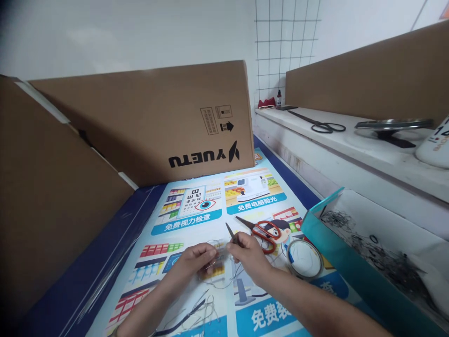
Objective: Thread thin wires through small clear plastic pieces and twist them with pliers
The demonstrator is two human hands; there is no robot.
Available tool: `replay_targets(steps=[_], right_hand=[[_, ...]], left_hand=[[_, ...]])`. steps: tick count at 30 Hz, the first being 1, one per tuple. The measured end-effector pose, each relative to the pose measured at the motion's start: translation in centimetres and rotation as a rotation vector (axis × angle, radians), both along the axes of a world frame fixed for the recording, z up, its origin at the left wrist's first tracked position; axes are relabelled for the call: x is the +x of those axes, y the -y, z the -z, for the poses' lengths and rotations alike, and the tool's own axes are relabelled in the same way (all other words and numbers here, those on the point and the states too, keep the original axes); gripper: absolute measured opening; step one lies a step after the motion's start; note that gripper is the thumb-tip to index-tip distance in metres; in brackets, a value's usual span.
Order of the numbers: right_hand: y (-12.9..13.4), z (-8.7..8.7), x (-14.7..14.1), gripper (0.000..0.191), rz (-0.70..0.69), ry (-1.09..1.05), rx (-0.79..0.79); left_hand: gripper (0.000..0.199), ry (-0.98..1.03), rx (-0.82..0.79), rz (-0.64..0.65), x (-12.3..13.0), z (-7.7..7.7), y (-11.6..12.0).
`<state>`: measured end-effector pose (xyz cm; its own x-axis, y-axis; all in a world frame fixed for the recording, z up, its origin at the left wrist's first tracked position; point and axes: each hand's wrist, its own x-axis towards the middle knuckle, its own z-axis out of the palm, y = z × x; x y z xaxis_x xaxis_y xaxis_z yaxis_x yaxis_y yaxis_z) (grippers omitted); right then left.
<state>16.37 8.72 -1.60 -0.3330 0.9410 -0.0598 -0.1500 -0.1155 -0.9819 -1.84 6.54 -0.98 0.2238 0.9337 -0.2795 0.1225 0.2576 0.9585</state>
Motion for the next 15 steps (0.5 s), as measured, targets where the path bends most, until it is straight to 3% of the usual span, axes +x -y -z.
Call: replay_targets(steps=[9,15], right_hand=[[-0.28,0.34,-0.26,0.021,-0.014,0.069,0.003],[-0.35,-0.32,-0.31,0.022,-0.020,0.093,-0.013]], left_hand=[[0.024,-0.190,0.274,-0.109,0.52,-0.44,0.65],[0.030,-0.158,0.261,-0.106,0.44,-0.09,0.63]])
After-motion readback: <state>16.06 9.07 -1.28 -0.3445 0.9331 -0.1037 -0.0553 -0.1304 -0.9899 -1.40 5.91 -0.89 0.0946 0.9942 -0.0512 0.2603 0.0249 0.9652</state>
